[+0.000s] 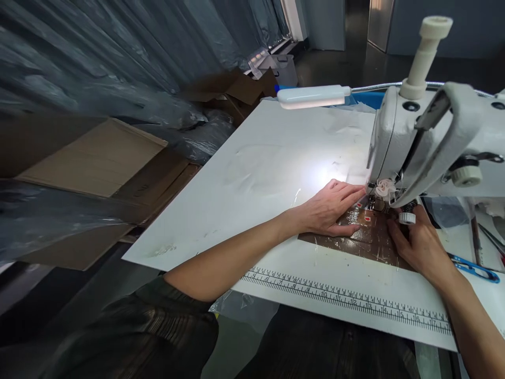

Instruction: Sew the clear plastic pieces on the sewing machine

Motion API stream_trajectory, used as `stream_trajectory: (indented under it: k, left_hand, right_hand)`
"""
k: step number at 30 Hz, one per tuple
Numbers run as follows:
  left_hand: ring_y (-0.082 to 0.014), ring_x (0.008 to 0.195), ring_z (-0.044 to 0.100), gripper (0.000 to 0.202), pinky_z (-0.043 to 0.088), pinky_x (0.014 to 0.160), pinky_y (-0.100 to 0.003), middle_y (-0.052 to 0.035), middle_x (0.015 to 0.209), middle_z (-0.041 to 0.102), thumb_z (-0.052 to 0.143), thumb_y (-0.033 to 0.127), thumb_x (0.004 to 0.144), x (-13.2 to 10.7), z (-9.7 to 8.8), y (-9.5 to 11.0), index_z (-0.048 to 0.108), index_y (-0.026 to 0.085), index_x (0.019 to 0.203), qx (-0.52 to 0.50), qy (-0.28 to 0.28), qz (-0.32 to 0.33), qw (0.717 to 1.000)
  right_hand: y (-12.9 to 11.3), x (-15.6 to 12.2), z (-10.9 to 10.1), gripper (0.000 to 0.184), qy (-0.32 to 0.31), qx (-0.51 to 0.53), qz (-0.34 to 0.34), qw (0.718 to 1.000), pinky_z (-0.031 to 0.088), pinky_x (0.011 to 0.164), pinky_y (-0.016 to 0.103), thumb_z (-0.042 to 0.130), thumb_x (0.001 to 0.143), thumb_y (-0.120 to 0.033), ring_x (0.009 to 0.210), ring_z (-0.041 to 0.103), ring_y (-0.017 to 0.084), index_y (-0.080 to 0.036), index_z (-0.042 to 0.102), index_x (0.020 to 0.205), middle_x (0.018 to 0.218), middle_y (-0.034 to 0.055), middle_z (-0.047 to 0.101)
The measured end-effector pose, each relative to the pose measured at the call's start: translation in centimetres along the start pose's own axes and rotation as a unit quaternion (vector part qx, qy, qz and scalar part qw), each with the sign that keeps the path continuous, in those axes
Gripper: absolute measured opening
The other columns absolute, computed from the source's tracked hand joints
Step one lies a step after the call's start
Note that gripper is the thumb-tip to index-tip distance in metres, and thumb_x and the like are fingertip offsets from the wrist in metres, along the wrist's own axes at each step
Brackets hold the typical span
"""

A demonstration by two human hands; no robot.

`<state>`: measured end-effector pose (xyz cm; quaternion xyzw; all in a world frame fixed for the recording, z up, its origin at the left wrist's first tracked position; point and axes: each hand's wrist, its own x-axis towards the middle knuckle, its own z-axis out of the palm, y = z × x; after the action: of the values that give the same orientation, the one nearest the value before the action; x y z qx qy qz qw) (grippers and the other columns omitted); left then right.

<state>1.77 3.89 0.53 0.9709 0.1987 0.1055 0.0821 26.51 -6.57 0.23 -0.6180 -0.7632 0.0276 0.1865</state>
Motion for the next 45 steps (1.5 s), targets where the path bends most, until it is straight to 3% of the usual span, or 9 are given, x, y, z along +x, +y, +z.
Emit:
stream_trajectory:
  k: [6,14,18,24,27,30,37,42,45]
  left_hand:
    - [-0.0338,0.148,0.034,0.085,0.03,0.116,-0.052,-0.0234,0.157,0.039,0.049,0.053,0.096,0.2,-0.1,0.0,0.013,0.009,0.159,-0.046,-0.013,-0.005,0.999]
    - [-0.0345,0.144,0.04,0.082,0.035,0.114,-0.048,-0.0254,0.149,0.048,0.05,0.064,0.095,1.1,-1.0,-0.2,0.034,0.006,0.15,0.004,-0.049,-0.005,0.999]
    - [-0.027,0.125,0.058,0.056,0.044,0.102,-0.04,-0.0175,0.14,0.058,0.049,0.053,0.099,2.9,-2.2,-2.3,0.05,0.013,0.138,0.021,-0.066,0.036,0.997]
    - [-0.0261,0.115,0.061,0.035,0.044,0.102,-0.04,-0.0136,0.121,0.067,0.044,0.031,0.1,7.5,-3.4,-6.8,0.065,0.013,0.121,0.029,0.042,-0.125,0.991]
    - [-0.0265,0.111,0.062,0.04,0.046,0.099,-0.039,-0.0141,0.114,0.069,0.035,0.03,0.102,9.2,-3.2,-8.7,0.071,0.012,0.108,0.006,0.028,-0.165,0.986]
    - [-0.0292,0.125,0.056,0.043,0.042,0.107,-0.043,-0.0147,0.131,0.063,0.033,0.032,0.103,10.1,-3.0,-10.2,0.069,0.013,0.117,-0.013,0.016,-0.199,0.98]
    - [-0.0263,0.15,0.032,0.05,0.024,0.123,-0.042,-0.0122,0.161,0.037,0.032,0.032,0.104,8.0,-4.0,-11.2,0.043,0.013,0.149,-0.056,0.034,-0.256,0.964]
    - [-0.0329,0.121,0.06,0.035,0.045,0.107,-0.043,-0.0191,0.131,0.062,0.048,0.03,0.095,4.6,-4.1,-10.2,0.068,0.009,0.115,-0.085,0.082,-0.316,0.941]
    - [-0.0324,0.11,0.064,0.017,0.049,0.101,-0.042,-0.0161,0.113,0.068,0.061,0.025,0.085,3.5,-3.7,-9.5,0.07,0.012,0.089,-0.119,0.105,-0.324,0.933]
  right_hand:
    - [-0.5,-0.8,2.0,0.043,0.041,0.041,-0.01,0.998,0.058,0.085,0.048,0.042,0.1,-0.039,0.097,0.067,0.03,-0.018,0.062,0.133,0.12,0.017,0.061]
    - [-1.0,-1.2,3.0,0.045,0.096,-0.053,-0.076,0.991,0.057,0.071,0.046,0.034,0.104,-0.034,0.087,0.062,0.031,-0.01,0.06,0.132,0.106,0.0206,0.062]
    - [-0.8,-1.2,3.3,0.044,0.106,-0.042,-0.085,0.99,0.057,0.074,0.047,0.036,0.103,-0.035,0.093,0.061,0.032,-0.016,0.057,0.137,0.108,0.0186,0.062]
    - [-0.2,-1.3,3.7,0.043,0.091,-0.024,-0.074,0.993,0.058,0.075,0.048,0.037,0.103,-0.036,0.092,0.063,0.031,-0.016,0.06,0.134,0.11,0.0188,0.061]
    - [0.2,-1.2,3.8,0.044,0.083,-0.016,-0.067,0.994,0.058,0.076,0.049,0.037,0.104,-0.039,0.092,0.065,0.032,-0.013,0.063,0.128,0.115,0.0212,0.06]
    - [0.4,-1.1,3.9,0.044,0.091,-0.009,-0.073,0.993,0.059,0.075,0.049,0.038,0.103,-0.039,0.089,0.066,0.031,-0.015,0.065,0.127,0.116,0.021,0.061]
    - [1.6,-1.0,3.9,0.042,0.08,-0.032,-0.106,0.991,0.06,0.069,0.046,0.044,0.1,-0.035,0.086,0.067,0.03,-0.021,0.061,0.136,0.111,0.0184,0.064]
    - [1.8,-0.9,4.0,0.038,0.082,-0.075,-0.143,0.983,0.06,0.066,0.043,0.044,0.101,-0.033,0.088,0.066,0.03,-0.016,0.064,0.128,0.11,0.0191,0.066]
    - [0.9,-0.7,4.0,0.04,0.126,-0.083,-0.134,0.979,0.06,0.065,0.045,0.038,0.103,-0.034,0.088,0.065,0.032,-0.013,0.068,0.12,0.108,0.0189,0.067]
